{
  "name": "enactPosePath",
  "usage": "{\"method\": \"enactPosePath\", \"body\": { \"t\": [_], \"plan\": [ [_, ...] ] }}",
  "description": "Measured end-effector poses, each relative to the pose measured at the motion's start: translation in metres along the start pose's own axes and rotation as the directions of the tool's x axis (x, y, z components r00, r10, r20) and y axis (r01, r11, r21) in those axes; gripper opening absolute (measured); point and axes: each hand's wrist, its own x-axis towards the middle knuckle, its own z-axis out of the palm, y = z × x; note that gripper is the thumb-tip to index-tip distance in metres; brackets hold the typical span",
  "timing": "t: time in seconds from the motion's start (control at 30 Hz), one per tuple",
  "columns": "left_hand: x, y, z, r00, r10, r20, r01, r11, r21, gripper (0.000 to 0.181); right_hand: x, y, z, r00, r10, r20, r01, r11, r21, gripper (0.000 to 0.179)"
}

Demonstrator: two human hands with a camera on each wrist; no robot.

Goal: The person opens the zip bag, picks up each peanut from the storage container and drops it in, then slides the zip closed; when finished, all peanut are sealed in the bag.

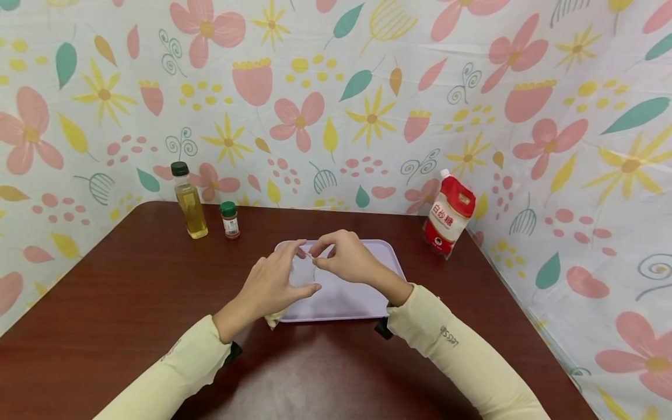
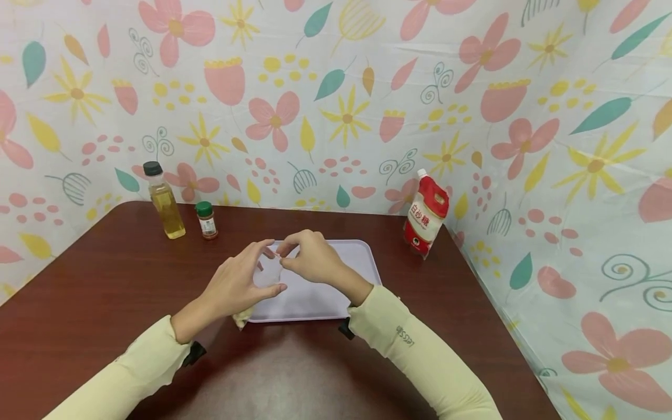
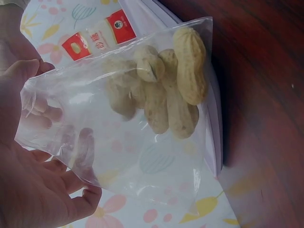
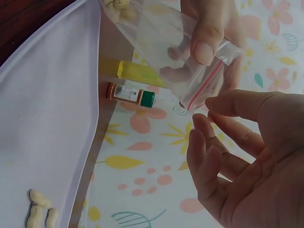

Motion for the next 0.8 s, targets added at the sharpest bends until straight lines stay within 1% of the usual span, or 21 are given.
{"method": "enactPosePath", "body": {
  "t": [0.13, 0.23, 0.43, 0.53, 0.67, 0.8],
  "plan": [
    [0.001, 0.000, -0.001, 1.000, 0.001, 0.000, -0.001, 1.000, 0.001, 0.086, -0.004, 0.005, -0.004, 0.999, 0.013, -0.037, -0.013, 1.000, 0.022, 0.012],
    [0.001, 0.000, -0.001, 1.000, 0.001, 0.000, -0.001, 1.000, -0.004, 0.087, -0.008, 0.014, -0.005, 0.998, 0.040, -0.051, -0.038, 0.998, 0.042, 0.011],
    [0.001, 0.001, -0.001, 1.000, -0.006, 0.006, 0.006, 1.000, 0.000, 0.087, -0.013, 0.045, -0.004, 0.996, 0.071, -0.056, -0.067, 0.995, 0.071, 0.010],
    [0.001, 0.001, 0.000, 1.000, -0.012, 0.010, 0.012, 1.000, 0.002, 0.087, -0.013, 0.062, -0.004, 0.996, 0.081, -0.046, -0.078, 0.994, 0.076, 0.011],
    [0.001, 0.001, 0.000, 1.000, -0.022, 0.016, 0.022, 1.000, 0.000, 0.087, -0.012, 0.083, -0.004, 0.994, 0.105, -0.030, -0.104, 0.994, 0.043, 0.013],
    [0.001, 0.001, 0.000, 1.000, -0.020, 0.015, 0.020, 1.000, -0.006, 0.087, -0.012, 0.098, -0.006, 0.992, 0.124, -0.017, -0.124, 0.992, -0.013, 0.015]
  ]
}}
